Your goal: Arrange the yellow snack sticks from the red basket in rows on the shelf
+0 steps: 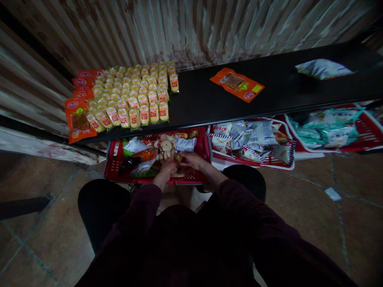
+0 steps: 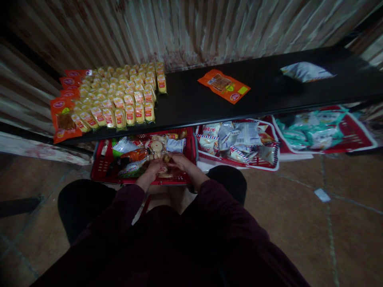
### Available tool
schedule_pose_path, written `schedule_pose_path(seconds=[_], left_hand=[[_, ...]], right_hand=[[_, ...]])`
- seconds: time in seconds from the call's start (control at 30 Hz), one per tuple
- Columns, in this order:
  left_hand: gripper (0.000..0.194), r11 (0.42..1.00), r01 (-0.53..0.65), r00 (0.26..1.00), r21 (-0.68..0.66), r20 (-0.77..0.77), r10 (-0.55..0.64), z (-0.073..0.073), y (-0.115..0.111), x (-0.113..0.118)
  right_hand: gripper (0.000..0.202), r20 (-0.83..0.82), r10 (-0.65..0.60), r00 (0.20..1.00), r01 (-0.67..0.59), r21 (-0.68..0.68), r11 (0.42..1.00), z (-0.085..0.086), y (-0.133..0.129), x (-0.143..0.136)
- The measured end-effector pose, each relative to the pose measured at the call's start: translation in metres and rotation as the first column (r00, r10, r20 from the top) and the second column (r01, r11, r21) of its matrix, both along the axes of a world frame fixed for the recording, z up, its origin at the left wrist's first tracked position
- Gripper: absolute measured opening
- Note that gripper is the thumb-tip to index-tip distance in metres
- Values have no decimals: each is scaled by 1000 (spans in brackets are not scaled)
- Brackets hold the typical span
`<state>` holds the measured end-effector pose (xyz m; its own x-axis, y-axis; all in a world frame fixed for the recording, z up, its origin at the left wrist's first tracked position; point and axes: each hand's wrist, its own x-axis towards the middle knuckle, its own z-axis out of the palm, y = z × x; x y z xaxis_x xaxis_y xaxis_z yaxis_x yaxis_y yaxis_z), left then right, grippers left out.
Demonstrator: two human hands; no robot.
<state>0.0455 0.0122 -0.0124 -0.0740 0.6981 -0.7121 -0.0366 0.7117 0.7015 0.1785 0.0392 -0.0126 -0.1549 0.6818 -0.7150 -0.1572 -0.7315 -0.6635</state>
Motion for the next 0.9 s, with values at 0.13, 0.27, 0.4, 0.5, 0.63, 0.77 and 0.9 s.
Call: schedule_pose_path(seconds=[0.13, 0.27, 0.4, 0.5, 0.63, 0.77, 0.9], left_hand=[[16, 999, 39, 998, 20, -43, -38, 0, 4, 2], [15, 996, -67, 996, -67, -57, 63, -7, 7, -2], [12, 984, -131, 991, -119, -39, 127, -12, 10, -7], [11, 975, -162, 987, -151, -31, 159, -14, 12, -8], [13, 969, -175, 985, -174, -28, 173, -15, 13, -6], [10, 966, -179, 984, -185, -23, 178, -15, 13, -7], [14, 965, -185, 983, -187, -28, 183, -17, 13, -7]], right_hand=[[7, -64, -86, 994, 84, -36, 996, 3, 1, -8], [8, -60, -44, 997, 43, -15, 999, 2, 1, -14], [24, -45, 40, 998, -41, -10, 999, 2, 2, -17], [32, 14, 86, 996, -86, -9, 996, 1, 3, -19], [32, 105, 141, 984, -142, -4, 990, 0, 3, -19], [36, 161, 219, 962, -225, 20, 974, 0, 3, -16], [37, 252, 254, 934, -269, 23, 963, -1, 3, -15]])
